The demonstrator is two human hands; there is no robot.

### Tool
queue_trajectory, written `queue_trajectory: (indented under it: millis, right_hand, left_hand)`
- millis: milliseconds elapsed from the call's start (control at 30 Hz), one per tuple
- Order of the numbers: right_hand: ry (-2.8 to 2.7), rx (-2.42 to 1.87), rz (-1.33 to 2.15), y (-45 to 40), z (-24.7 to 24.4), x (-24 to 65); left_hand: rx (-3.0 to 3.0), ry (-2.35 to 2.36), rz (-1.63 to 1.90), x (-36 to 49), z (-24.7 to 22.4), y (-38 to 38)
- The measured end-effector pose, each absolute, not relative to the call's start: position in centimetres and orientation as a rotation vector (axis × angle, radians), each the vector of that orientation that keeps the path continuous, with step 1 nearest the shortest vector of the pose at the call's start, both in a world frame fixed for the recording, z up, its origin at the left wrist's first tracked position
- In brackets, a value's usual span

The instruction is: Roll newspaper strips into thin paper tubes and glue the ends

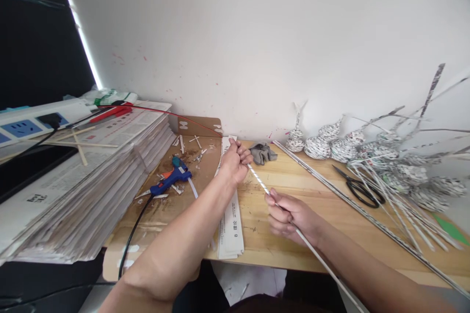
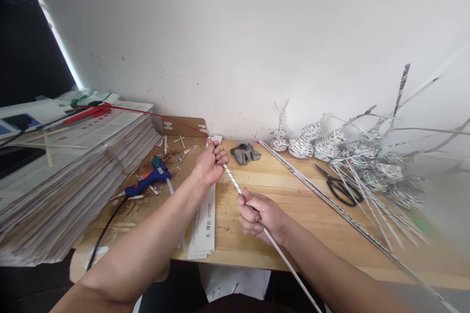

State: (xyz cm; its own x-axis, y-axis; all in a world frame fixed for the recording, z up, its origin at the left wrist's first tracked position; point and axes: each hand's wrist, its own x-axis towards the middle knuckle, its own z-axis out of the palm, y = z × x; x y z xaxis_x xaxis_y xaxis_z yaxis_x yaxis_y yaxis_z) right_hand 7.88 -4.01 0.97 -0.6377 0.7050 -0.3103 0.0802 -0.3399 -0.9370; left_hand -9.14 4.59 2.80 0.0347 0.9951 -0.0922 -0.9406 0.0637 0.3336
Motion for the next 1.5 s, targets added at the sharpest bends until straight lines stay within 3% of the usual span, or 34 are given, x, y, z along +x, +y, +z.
queue_trajectory:
  millis: [67, 233, 267, 433, 500, 633, 800, 1000, 1133, 1200, 1367, 1433, 1500]
  right_hand:
    - [-1.481, -1.015, 2.054, -4.2, 0.8, 7.9]
    - [-1.924, -1.315, 1.181, -4.7, 1.2, 8.6]
    - [-1.921, -1.326, 1.214, -4.7, 1.4, 8.8]
    - [-1.566, -1.058, 2.062, -4.7, 1.3, 9.3]
    - [-1.626, -1.105, 1.951, -5.0, 1.2, 9.3]
    - [-1.85, -1.312, 1.355, -5.6, 1.0, 9.7]
    - [-1.519, -1.141, 2.01, -5.5, 0.6, 10.2]
    - [-1.756, -1.301, 1.416, -5.9, 0.8, 10.3]
    - [-1.522, -1.176, 1.942, -5.7, 0.4, 10.5]
    - [-1.498, -1.185, 1.985, -5.7, 0.4, 10.3]
    - [-1.91, -1.33, 1.177, -5.8, 1.0, 9.9]
    - [-1.878, -1.278, 1.288, -5.7, 1.0, 9.8]
    - [-1.707, -1.182, 1.672, -5.5, 0.7, 9.7]
  left_hand:
    - [0.197, 0.337, 1.511, -9.2, 2.9, 4.6]
    - [0.175, 0.398, 1.586, -9.3, 3.0, 4.7]
    - [0.174, 0.399, 1.587, -9.3, 3.0, 4.7]
    - [0.161, 0.367, 1.551, -9.3, 3.1, 4.6]
    - [0.153, 0.375, 1.566, -9.4, 3.1, 4.7]
    - [0.155, 0.392, 1.584, -9.5, 3.1, 4.7]
    - [0.144, 0.371, 1.548, -9.4, 3.1, 4.7]
    - [0.151, 0.411, 1.578, -9.5, 3.1, 4.8]
    - [0.15, 0.398, 1.564, -9.5, 3.0, 4.8]
    - [0.147, 0.404, 1.568, -9.5, 3.0, 4.8]
    - [0.168, 0.419, 1.577, -9.5, 2.9, 4.9]
    - [0.174, 0.414, 1.568, -9.5, 2.8, 4.9]
    - [0.171, 0.402, 1.55, -9.5, 2.7, 4.9]
